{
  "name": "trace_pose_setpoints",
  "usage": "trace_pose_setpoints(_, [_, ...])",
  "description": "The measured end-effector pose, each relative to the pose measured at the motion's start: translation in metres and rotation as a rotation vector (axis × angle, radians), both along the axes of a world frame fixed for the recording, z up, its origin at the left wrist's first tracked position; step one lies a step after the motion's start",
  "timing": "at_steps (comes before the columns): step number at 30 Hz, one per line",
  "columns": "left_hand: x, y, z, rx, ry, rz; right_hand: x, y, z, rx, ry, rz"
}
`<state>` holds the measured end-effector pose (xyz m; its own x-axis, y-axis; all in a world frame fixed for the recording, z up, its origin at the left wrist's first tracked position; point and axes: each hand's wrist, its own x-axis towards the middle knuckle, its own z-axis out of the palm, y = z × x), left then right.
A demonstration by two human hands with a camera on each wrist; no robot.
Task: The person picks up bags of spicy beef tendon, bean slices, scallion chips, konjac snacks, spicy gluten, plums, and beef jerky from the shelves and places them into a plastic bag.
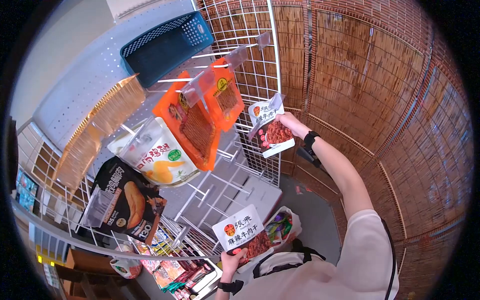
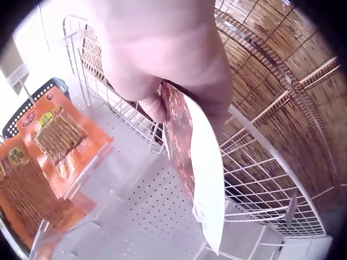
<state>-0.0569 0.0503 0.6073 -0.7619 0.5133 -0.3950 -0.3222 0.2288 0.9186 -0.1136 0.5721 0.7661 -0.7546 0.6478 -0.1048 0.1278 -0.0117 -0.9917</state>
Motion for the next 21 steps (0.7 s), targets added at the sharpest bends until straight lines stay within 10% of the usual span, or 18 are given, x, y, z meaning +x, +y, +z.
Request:
trace_pose_setpoints(15, [0.005,0.012,-0.054,0.167,-0.097,0.199,0.131,-0.069,-0.074,0.195,-0.193,0.171])
trace_pose_setpoints(21, [0.027,0.037,-0.063,0.049,-0.247,0.111,0.191,-0.149,-0.12,-0.282,-0.461,0.361])
